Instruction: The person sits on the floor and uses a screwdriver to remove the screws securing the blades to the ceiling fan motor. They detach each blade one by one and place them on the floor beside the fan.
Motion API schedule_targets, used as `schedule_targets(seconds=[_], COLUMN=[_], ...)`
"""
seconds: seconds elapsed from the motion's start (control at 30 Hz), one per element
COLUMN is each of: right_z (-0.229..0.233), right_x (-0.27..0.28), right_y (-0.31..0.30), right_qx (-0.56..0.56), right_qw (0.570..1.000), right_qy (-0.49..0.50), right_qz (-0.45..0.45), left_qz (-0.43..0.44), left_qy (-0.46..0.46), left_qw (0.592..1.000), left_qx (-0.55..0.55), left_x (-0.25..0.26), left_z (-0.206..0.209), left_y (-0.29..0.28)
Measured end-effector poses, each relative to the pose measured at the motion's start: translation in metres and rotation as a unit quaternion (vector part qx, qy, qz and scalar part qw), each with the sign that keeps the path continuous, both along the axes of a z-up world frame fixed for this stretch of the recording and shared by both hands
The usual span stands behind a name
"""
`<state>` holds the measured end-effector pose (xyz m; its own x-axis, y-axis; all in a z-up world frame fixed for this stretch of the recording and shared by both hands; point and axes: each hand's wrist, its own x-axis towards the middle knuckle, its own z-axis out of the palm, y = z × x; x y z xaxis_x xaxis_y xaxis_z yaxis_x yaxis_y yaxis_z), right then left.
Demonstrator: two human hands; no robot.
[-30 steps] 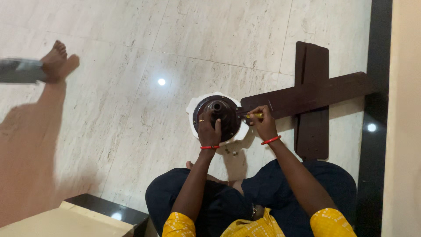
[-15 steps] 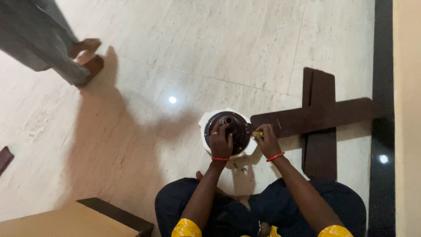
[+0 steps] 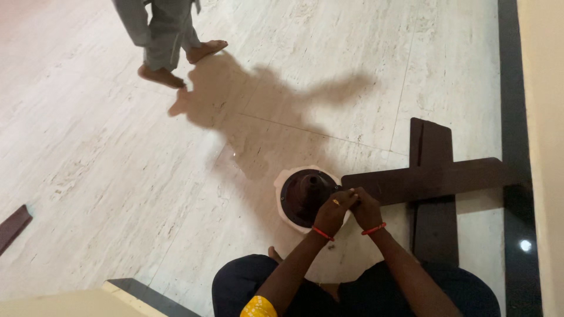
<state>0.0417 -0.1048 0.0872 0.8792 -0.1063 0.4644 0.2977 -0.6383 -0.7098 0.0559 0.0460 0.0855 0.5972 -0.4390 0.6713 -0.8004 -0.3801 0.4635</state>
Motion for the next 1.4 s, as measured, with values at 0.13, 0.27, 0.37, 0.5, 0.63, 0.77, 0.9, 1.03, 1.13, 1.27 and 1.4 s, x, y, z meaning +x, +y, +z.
schedule_targets(seconds=[0.13, 0.27, 0.37, 0.5, 0.63, 0.77, 0.9, 1.03, 1.13, 1.27, 1.4], right_z=[-0.006, -0.016, -0.023, -0.03, -0.038, -0.044, -0.042, -0.027, -0.017, -0.019, -0.026], right_x=[-0.003, 0.001, 0.001, -0.008, -0.013, -0.014, -0.016, -0.015, -0.012, -0.007, -0.004], right_y=[-0.001, 0.0, -0.001, 0.007, 0.011, 0.01, 0.015, 0.02, 0.017, 0.003, -0.008], right_qx=[0.008, 0.062, 0.09, 0.035, -0.035, -0.008, -0.02, 0.007, 0.058, 0.123, 0.115], right_qw=[0.999, 0.994, 0.992, 0.994, 0.999, 0.999, 0.999, 0.999, 0.998, 0.99, 0.987], right_qy=[-0.014, 0.093, 0.08, 0.101, -0.037, 0.008, -0.038, -0.045, -0.012, 0.062, 0.097], right_qz=[0.032, -0.005, 0.033, 0.022, -0.001, -0.036, -0.023, 0.015, 0.03, 0.03, 0.046], left_qz=[-0.008, -0.004, 0.014, 0.045, 0.069, 0.094, 0.097, 0.069, 0.0, -0.042, -0.049], left_qy=[0.022, 0.008, 0.01, 0.041, 0.049, 0.082, 0.136, 0.202, 0.128, 0.153, 0.153], left_qw=[1.0, 1.0, 1.0, 0.998, 0.996, 0.992, 0.985, 0.976, 0.986, 0.985, 0.986], left_qx=[0.01, 0.011, 0.006, -0.003, -0.021, -0.004, -0.051, -0.039, -0.111, -0.065, -0.04], left_x=[0.002, 0.005, 0.007, 0.002, -0.006, -0.012, -0.012, -0.002, 0.0, 0.004, 0.01], left_z=[-0.001, 0.004, 0.004, 0.001, -0.003, -0.007, -0.007, 0.002, 0.01, 0.007, -0.006], left_y=[0.008, 0.016, 0.018, 0.013, 0.003, -0.004, 0.001, 0.014, 0.019, 0.02, 0.02])
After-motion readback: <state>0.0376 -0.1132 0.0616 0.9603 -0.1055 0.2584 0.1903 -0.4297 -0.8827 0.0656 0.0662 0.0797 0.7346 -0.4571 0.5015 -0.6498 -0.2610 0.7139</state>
